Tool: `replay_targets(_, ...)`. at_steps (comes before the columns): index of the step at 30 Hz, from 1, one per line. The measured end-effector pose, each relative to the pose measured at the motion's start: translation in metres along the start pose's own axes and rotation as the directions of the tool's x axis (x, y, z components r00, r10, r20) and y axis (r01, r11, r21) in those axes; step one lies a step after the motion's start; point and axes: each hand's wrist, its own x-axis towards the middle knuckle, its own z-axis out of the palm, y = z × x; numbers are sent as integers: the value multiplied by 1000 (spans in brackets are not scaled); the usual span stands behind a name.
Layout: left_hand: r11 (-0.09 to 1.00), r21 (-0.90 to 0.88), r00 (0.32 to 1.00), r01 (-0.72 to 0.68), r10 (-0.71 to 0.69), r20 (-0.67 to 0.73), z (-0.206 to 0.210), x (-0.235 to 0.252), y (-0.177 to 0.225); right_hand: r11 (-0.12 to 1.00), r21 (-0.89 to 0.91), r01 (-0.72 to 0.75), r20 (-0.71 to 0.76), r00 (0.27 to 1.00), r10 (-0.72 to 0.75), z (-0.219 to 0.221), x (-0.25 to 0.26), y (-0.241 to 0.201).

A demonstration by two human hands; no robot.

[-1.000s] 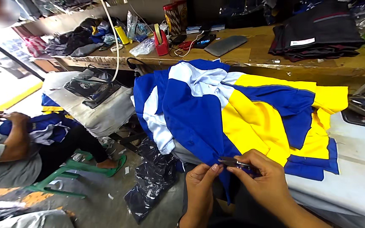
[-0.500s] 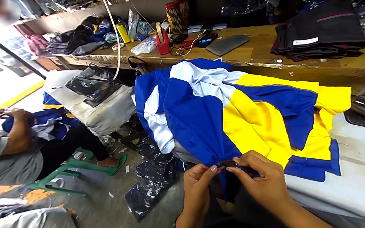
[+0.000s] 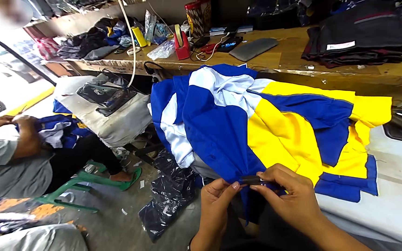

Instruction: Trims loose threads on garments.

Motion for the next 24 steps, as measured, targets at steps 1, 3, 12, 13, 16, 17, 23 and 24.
replay_targets(1,1000,6,1000,0,0,4,0,0,1,1000,-2,12,-4,1000,-12,0,0,1)
replay_targets(3,1000,10,1000,1,-1,11,0,0,2,1000,5,27,-15,1000,-27,1,-1,3)
replay_targets(12,999,37,999,-3,2,33,-1,0,1,998,48,40,-9,999,-40,2,-1,6)
replay_targets(13,999,45,999,-8,6,45,-2,0,0,997,70,38,3,999,-38,1,-1,6)
replay_targets(16,1000,31,998,-7,5,67,-5,1,-2,982,191,-10,64,998,-3,-3,0,3)
replay_targets(17,1000,15,999,4,-5,52,-4,1,-2,980,196,-26,57,998,15,-5,-2,3)
replay_targets(23,997,-77,1000,31,-30,2,4,-2,-6,1000,15,-12,-76,997,13,0,-11,-1)
replay_targets(24,997,-77,1000,30,-30,-1,5,-2,-7,1000,0,-6,-84,996,6,1,-12,-2)
